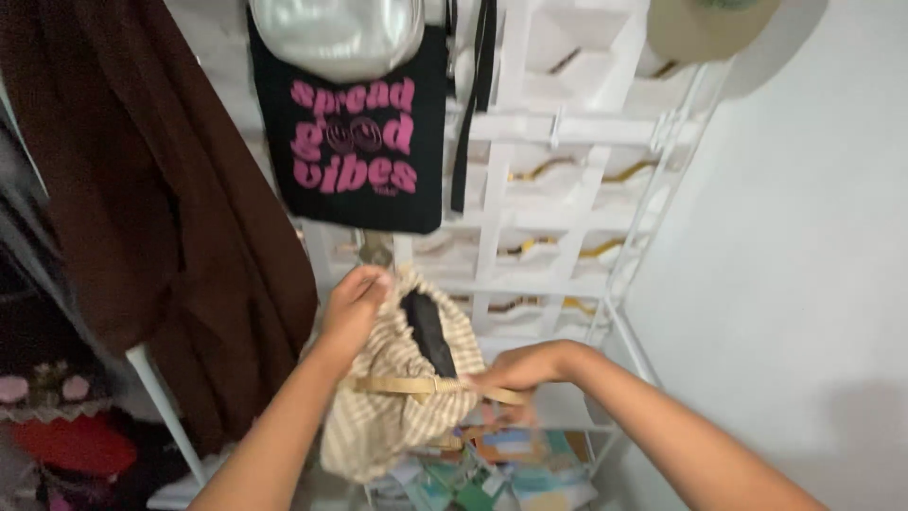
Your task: Organize books and hang bags on a multi-level storage shelf.
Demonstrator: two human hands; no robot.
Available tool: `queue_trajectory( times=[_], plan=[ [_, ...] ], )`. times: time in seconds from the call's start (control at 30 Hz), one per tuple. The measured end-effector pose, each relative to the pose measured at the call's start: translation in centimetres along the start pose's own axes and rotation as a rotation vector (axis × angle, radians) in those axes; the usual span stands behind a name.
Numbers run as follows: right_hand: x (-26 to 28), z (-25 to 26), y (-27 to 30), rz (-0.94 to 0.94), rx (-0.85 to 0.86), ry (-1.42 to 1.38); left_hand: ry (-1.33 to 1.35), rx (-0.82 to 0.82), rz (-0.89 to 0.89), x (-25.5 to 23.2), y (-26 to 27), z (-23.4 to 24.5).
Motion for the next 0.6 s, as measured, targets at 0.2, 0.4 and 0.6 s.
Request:
queue_trajectory(
  times=[0.2,0.4,0.6],
  plan=[
    [3.9,7.7,6.8,0.072,-0.374,0.403,-0.243,-0.023,0.161,-0.9,2.1,4.8],
    [12.6,12.5,7.8,0.459,-0.832,0.852,-0.5,0.057,0.465,-4.6,0.8,0.5],
    [15.9,15.1,7.3,0.549,-0.94,0.782,-0.138,0.405,0.395,-8.1,-2.0,-9.2]
  ],
)
Point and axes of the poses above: each hand's wrist, its own y-axis away from the middle knuckle, its own z-axis out of the back of the hand, x = y × z, the point moved 4 cm from there along -y, towards the middle knuckle, and after that the axes turned 15 degrees about y, right-handed, at the moved point
